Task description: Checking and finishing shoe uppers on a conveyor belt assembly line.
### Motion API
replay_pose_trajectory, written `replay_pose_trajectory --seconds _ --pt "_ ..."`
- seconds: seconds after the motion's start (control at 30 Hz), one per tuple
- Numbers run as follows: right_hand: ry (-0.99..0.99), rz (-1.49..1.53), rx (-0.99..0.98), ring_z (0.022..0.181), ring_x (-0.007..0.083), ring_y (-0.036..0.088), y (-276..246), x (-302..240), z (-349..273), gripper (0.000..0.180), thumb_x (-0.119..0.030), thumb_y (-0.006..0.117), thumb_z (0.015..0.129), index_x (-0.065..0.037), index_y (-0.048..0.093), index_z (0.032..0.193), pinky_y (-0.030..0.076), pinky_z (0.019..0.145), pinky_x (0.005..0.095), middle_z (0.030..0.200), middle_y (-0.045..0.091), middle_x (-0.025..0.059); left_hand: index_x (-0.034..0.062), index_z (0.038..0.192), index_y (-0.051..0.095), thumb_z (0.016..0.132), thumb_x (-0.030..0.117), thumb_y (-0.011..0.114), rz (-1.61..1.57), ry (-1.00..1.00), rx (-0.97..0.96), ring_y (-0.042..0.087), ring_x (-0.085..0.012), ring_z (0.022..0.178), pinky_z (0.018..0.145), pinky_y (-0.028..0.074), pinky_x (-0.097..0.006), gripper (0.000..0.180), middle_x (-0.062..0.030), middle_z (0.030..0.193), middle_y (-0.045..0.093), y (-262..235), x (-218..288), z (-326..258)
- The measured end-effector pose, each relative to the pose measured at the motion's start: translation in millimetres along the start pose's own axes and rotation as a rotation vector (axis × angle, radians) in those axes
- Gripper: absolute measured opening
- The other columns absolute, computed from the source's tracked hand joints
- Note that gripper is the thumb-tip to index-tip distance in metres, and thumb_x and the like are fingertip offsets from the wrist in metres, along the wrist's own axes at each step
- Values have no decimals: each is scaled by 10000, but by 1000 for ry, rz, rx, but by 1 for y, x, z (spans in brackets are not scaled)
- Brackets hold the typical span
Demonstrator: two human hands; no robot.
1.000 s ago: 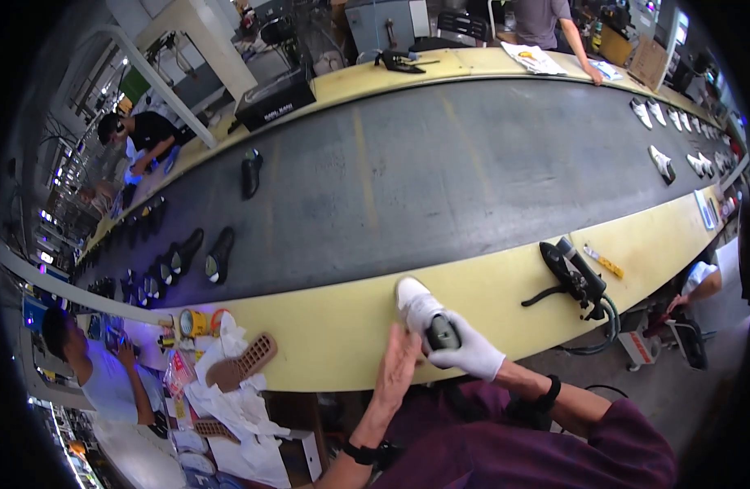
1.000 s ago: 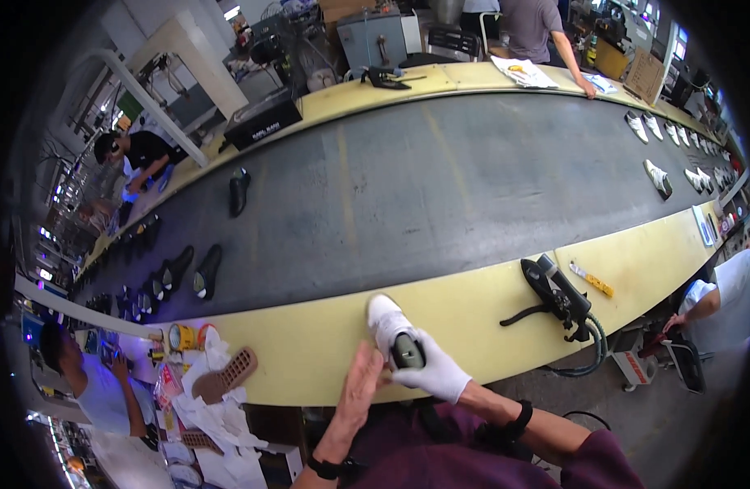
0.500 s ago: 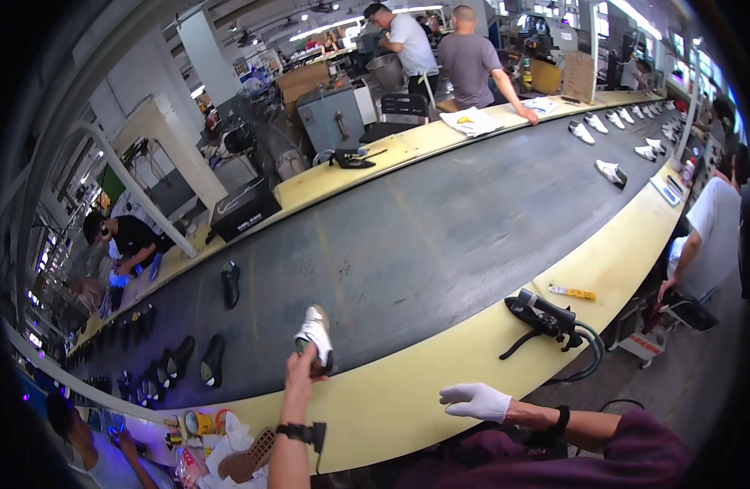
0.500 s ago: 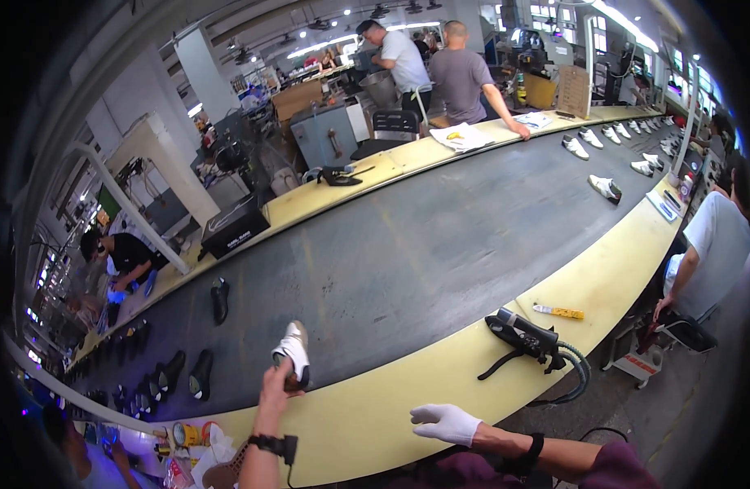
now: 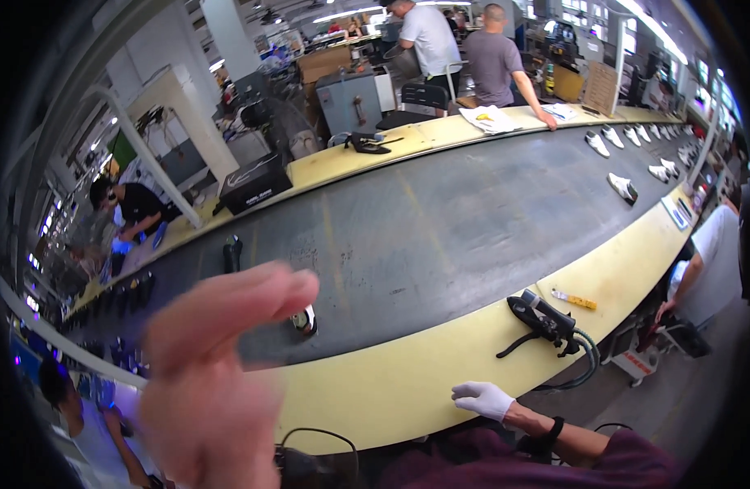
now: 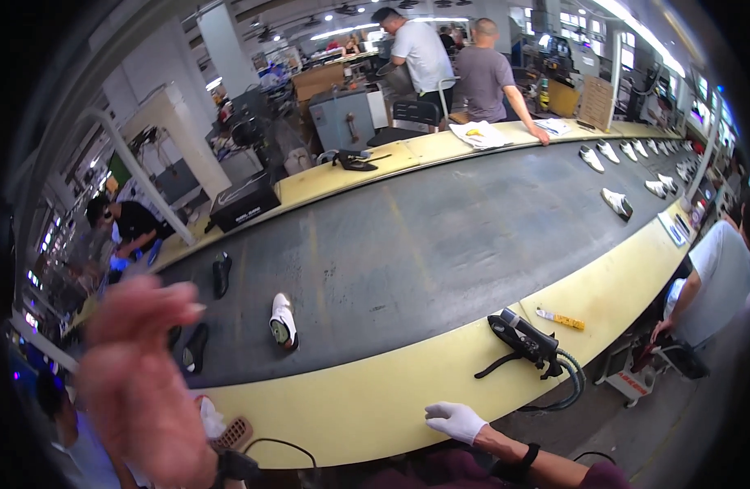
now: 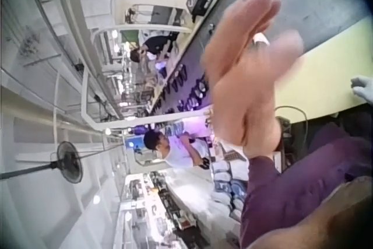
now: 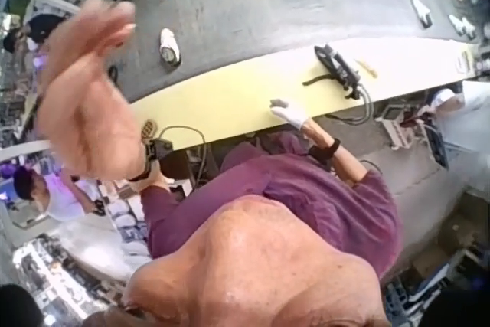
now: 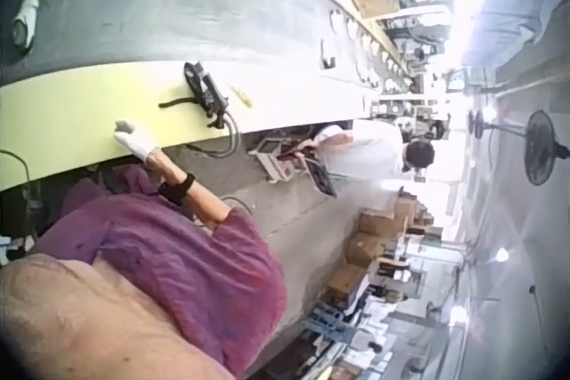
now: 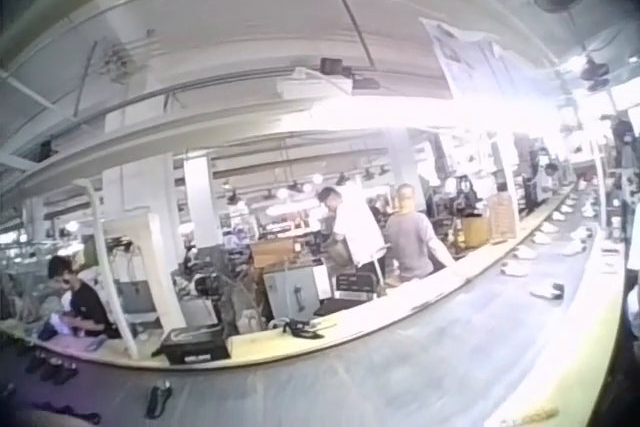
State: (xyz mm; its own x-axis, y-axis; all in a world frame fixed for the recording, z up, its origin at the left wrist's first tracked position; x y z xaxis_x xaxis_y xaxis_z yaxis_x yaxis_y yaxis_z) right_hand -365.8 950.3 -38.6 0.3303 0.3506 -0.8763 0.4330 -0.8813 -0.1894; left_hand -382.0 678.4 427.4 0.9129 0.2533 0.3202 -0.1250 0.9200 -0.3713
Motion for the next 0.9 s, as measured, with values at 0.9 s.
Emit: replay_pose_trajectory --seconds 0.9 --pt "-4 -137 -86 1199 224 718 37 3 1 473 -211 720 1001 35 659 1400 547 1070 344 1299 762 147 177 1415 549 991 313 713 -231 62 -292 448 -288 1204 1108 360 -579 474 -93 1330 516 -90 76 -88"
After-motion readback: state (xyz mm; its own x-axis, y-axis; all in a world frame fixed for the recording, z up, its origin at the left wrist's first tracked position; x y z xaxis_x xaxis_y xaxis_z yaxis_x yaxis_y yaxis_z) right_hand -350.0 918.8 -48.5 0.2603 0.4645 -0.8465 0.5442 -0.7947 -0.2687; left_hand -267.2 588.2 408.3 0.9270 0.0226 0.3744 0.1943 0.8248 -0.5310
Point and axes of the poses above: each hand's wrist, its own z-axis towards the middle knuckle, its own y-axis out of the palm, x = y × z, the point moved 5 cm from there along z, towards the middle knuckle
